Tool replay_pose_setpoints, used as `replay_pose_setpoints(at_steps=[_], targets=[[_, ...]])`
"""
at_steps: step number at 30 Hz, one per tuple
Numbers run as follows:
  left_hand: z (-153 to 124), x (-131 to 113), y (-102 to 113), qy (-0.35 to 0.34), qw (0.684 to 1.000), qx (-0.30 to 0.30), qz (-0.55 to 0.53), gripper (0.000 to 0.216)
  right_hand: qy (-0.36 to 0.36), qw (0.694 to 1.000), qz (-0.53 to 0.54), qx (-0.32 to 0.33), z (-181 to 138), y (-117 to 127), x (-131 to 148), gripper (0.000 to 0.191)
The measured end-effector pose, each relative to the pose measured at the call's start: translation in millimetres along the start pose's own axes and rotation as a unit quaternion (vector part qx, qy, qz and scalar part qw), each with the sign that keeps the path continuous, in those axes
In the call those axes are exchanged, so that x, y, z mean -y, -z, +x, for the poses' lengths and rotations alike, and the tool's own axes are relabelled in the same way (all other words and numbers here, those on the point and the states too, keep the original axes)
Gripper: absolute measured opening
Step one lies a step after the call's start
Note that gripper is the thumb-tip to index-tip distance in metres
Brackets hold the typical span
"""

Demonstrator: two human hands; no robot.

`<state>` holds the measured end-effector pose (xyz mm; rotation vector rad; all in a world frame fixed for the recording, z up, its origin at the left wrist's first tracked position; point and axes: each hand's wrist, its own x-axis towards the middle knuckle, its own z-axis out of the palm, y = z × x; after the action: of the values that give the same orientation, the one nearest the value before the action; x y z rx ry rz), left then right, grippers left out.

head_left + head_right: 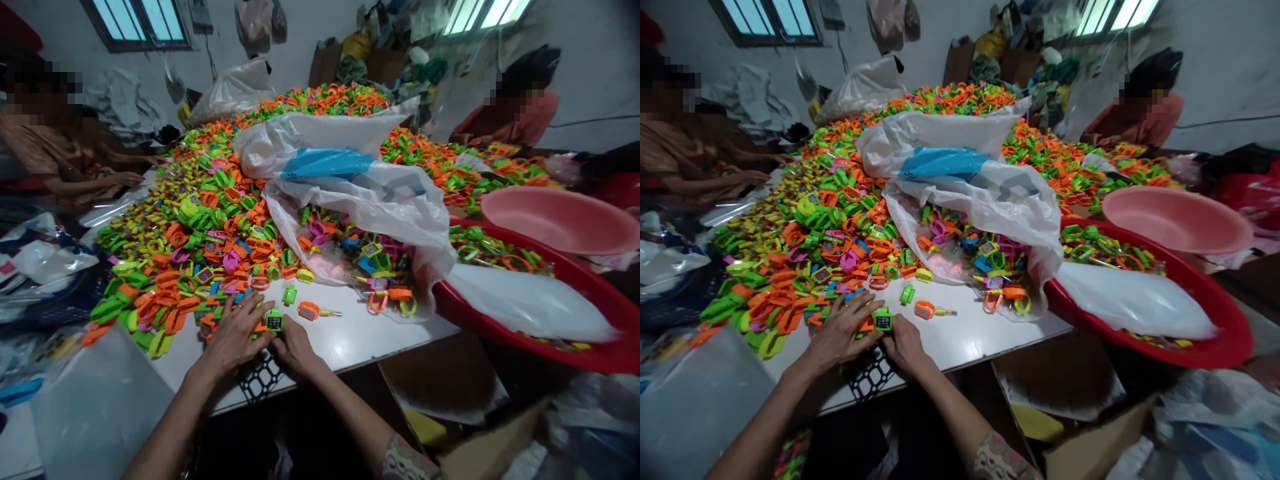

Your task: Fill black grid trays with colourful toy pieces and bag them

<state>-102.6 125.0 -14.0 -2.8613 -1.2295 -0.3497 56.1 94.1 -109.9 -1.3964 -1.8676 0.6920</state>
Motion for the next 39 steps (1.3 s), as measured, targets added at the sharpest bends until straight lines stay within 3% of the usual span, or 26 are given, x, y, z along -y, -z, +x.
replay_pose_setpoints(at_steps=[7, 20, 26, 34, 39], targets=[[1.7, -4.9, -0.5, 0.042, 0.999, 0.0, 0.005, 0.036, 0.023, 0.998, -0.02, -0.052, 1.0, -15.5, -2.5, 0.014], [7.1, -10.9, 5.2, 0.062, 0.997, 0.01, 0.032, 0.025, -0.017, 0.994, -0.104, 0.009, 8.5, -6.3, 6.5, 0.018], [5.8, -8.7, 5.1, 0.062, 0.998, 0.018, 0.021, 0.026, -0.014, 0.997, -0.076, 0.018, 9.8, 5.0, 16.3, 0.023], [-2.0, -3.8, 4.6, 0.054, 0.998, -0.007, -0.011, 0.029, -0.038, 0.991, -0.116, 0.055, 10.6, 26.9, 32.6, 0.025], [11.0, -13.0, 18.9, 0.08, 0.98, -0.055, -0.171, 0.028, -0.006, 0.985, -0.162, 0.057, 18.1, 52.6, 44.0, 0.021]])
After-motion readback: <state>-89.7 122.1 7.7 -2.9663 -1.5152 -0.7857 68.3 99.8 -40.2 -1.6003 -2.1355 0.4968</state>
